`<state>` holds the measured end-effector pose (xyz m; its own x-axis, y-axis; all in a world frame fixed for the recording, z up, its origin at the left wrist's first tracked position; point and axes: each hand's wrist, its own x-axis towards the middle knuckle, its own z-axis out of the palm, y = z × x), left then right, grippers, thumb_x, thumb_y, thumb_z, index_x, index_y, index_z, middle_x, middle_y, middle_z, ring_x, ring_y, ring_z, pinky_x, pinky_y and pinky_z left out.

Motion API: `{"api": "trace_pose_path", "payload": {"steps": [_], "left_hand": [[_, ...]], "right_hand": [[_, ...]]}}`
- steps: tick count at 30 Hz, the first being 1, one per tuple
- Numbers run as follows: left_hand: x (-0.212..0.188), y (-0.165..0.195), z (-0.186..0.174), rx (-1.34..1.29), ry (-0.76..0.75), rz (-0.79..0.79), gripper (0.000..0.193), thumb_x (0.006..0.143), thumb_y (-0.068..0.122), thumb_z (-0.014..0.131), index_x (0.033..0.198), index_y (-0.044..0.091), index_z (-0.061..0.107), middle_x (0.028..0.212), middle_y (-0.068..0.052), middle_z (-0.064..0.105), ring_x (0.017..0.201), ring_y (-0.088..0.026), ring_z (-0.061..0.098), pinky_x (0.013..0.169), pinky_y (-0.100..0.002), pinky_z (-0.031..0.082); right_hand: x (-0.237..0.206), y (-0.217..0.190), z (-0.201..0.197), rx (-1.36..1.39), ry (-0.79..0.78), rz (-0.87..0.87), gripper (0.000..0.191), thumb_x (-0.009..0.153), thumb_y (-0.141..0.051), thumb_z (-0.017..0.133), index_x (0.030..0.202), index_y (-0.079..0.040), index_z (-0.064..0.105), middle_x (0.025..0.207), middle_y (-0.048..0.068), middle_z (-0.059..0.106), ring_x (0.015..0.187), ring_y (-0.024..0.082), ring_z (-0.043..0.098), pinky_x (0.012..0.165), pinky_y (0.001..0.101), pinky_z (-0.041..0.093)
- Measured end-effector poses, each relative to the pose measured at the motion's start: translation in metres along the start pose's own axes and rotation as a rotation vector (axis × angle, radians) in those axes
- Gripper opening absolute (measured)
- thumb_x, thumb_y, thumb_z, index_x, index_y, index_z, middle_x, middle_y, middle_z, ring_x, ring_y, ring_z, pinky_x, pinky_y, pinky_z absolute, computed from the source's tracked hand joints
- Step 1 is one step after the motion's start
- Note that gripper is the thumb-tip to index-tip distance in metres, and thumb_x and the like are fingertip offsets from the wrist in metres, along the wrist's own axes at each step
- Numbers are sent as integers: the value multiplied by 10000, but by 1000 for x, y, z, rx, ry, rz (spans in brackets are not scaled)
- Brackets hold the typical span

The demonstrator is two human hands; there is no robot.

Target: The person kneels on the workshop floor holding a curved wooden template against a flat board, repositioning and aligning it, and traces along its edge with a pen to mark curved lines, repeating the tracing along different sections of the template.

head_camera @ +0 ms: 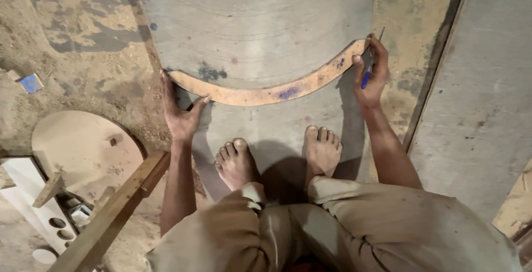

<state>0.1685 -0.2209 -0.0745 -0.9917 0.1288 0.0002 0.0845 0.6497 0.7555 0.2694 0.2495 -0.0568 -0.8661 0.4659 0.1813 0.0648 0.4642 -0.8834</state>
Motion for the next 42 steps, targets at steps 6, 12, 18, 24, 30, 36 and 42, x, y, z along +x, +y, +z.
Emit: {"api": "trace_pose_path", "payload": {"steps": [6, 12, 18, 24, 30, 36, 42], "left_hand": [[5, 2, 1, 57, -16, -86, 1221, 766, 456, 944, 1662, 18, 239, 1727, -203, 284, 1600, -373, 309, 1296, -526, 319], [9, 10, 0, -129, -23, -104, 1211, 748, 314, 955, 1667, 44, 215, 1736, -182, 281, 1596, -354, 354, 1301, -523, 374], [10, 3, 2, 54, -29, -49, 1259, 707, 233, 1021, 1657, 37, 218, 1718, -186, 261, 1571, -378, 310, 1253, -504, 363], [9, -1, 4, -87, -12, -35, 1272, 701, 260, 1005, 1649, 18, 191, 1682, -184, 341, 1550, -338, 414, 1276, -456, 407], [6, -12, 10, -12, 38, -5, 1274, 647, 298, 1019, 1619, 21, 243, 1660, -200, 350, 1530, -350, 389, 1257, -455, 400], [12, -23, 17, 101, 36, 71, 1300, 647, 410, 1000, 1618, 21, 228, 1673, -160, 310, 1550, -356, 320, 1269, -570, 282], [20, -21, 17, 178, 70, 78, 1270, 608, 403, 1007, 1603, 31, 311, 1651, -136, 385, 1542, -334, 362, 1266, -555, 284]], "right_hand": [[3, -2, 3, -22, -7, 35, 478, 1144, -227, 617, 1532, 4, 462, 1529, 155, 535, 1447, 264, 522, 1236, 396, 430], [5, -3, 1, 20, -36, 9, 486, 1156, -198, 636, 1545, 3, 426, 1585, 163, 499, 1487, 271, 480, 1277, 400, 363], [5, 0, 1, 22, -58, -22, 504, 1144, -146, 639, 1565, 4, 406, 1560, 138, 492, 1461, 255, 475, 1275, 386, 359], [2, 5, -2, -1, -76, -31, 495, 1167, -131, 633, 1581, -7, 391, 1588, 139, 467, 1503, 262, 461, 1274, 377, 352], [1, 0, 2, 29, -136, -116, 501, 1209, -165, 602, 1617, -4, 361, 1600, 150, 429, 1509, 260, 422, 1295, 374, 312], [1, -9, 4, -8, -114, -51, 545, 1200, -245, 622, 1612, 9, 371, 1611, 161, 445, 1498, 271, 438, 1307, 395, 312], [2, -7, 4, -14, -89, -71, 532, 1196, -238, 632, 1587, 22, 381, 1618, 175, 437, 1505, 278, 433, 1308, 402, 308]]}}
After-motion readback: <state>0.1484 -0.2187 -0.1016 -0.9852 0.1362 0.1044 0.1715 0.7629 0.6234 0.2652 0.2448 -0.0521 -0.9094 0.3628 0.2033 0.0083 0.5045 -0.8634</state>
